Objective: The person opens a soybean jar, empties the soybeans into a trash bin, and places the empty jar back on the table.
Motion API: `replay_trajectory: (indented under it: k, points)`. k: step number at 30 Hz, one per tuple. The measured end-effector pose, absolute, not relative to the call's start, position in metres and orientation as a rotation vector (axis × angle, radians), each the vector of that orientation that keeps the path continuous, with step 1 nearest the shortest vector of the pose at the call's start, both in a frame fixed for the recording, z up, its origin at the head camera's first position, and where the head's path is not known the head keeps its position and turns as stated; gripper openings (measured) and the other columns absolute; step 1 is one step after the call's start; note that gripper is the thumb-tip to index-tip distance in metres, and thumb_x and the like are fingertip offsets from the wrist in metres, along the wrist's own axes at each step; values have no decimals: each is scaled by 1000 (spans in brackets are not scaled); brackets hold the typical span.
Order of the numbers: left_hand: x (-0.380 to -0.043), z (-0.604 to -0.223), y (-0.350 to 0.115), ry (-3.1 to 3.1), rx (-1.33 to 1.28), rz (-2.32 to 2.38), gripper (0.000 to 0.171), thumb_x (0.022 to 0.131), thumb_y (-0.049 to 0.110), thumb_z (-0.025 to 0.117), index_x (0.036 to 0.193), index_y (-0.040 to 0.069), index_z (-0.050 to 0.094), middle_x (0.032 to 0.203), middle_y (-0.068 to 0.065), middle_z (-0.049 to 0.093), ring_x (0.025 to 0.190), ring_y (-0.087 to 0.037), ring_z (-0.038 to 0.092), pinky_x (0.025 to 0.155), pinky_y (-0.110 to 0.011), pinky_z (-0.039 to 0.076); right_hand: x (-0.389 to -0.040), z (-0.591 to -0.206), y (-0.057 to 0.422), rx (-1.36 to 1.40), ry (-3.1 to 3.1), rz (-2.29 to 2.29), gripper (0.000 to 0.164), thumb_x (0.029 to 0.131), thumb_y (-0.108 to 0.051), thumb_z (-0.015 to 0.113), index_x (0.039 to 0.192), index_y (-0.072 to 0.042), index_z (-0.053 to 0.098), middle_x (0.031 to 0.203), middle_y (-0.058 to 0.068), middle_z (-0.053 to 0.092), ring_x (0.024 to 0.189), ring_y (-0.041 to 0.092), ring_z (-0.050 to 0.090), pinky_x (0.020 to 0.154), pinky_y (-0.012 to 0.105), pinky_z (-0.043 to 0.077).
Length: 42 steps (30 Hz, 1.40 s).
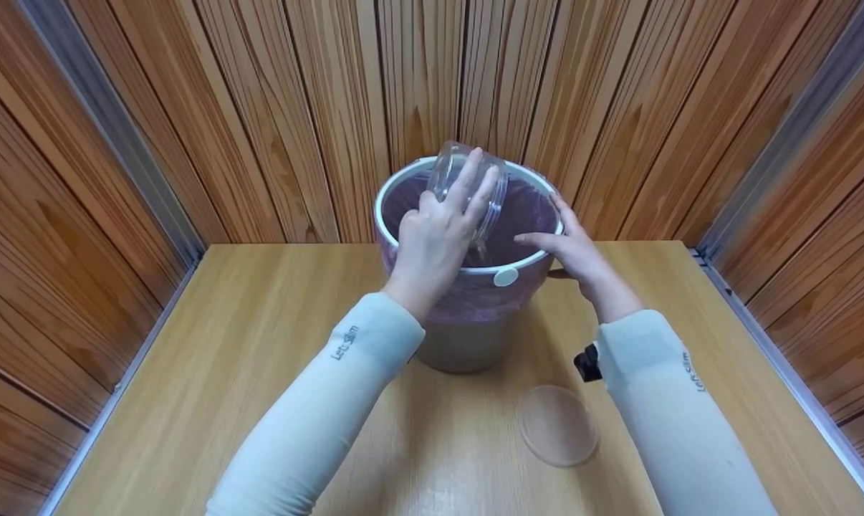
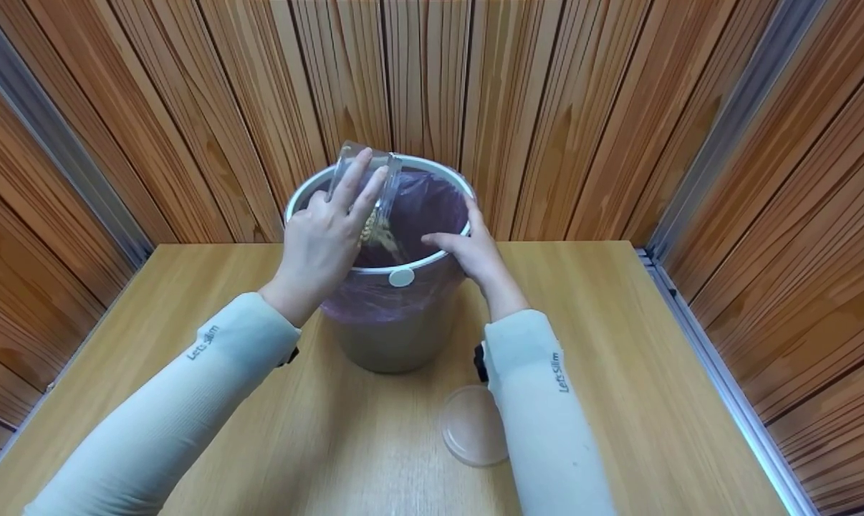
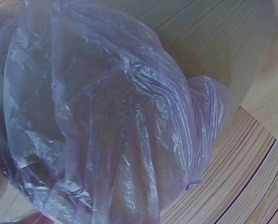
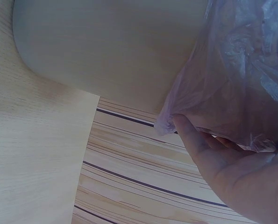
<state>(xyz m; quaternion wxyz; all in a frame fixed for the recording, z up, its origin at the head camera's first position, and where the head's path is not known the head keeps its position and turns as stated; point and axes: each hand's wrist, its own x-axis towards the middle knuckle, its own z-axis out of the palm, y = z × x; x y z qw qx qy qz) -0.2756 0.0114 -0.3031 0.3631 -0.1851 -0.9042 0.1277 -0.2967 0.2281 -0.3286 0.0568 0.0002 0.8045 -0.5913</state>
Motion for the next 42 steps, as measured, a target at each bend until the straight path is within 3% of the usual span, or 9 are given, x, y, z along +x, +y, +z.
replay_trajectory:
  k: [5, 12, 21, 30, 38, 42]
  points:
    - [-276, -303, 11, -2322, -501, 344, 83, 94, 6, 61, 159, 29, 16, 167, 1, 14, 77, -17, 58, 52, -22, 52, -296, -329, 228, -3, 2434, -1795, 99, 88, -35, 68, 160, -32, 0, 167, 10, 6, 149, 41, 19, 109, 69, 33]
    - [-279, -305, 11, -2243, -513, 326, 76, 93, 6, 60, 155, 33, 27, 164, 5, 23, 76, -17, 59, 50, -22, 50, -297, -328, 228, 16, 2429, -1790, 102, 87, -35, 69, 160, -32, -1, 168, 10, 3, 148, 41, 20, 109, 69, 33]
    - [-278, -301, 11, -2234, -597, 438, 79, 96, 5, 57, 158, 32, 17, 167, 3, 15, 75, -17, 60, 51, -22, 51, -298, -328, 228, 24, 2421, -1798, 98, 88, -34, 68, 159, -35, 0, 168, 9, 4, 149, 42, 19, 110, 69, 31]
    - [-280, -302, 10, -2148, -663, 424, 75, 95, 9, 60, 156, 35, 23, 165, 6, 22, 74, -17, 61, 50, -22, 51, -297, -329, 228, 1, 2410, -1811, 97, 89, -33, 67, 159, -34, 0, 167, 8, 6, 148, 41, 19, 109, 69, 31]
    - [-282, -305, 11, -1969, -681, 550, 75, 96, -5, 44, 153, 39, 25, 162, 11, 24, 75, -18, 58, 48, -20, 44, -297, -327, 228, 5, 2404, -1824, 99, 88, -33, 68, 159, -34, -1, 167, 10, 7, 148, 41, 22, 108, 68, 34]
    - [-282, -306, 11, -1950, -688, 519, 72, 97, -3, 44, 152, 40, 27, 161, 12, 26, 74, -17, 58, 48, -20, 43, -298, -328, 227, 2, 2401, -1833, 99, 88, -33, 67, 160, -33, -1, 167, 10, 8, 148, 41, 23, 108, 68, 34]
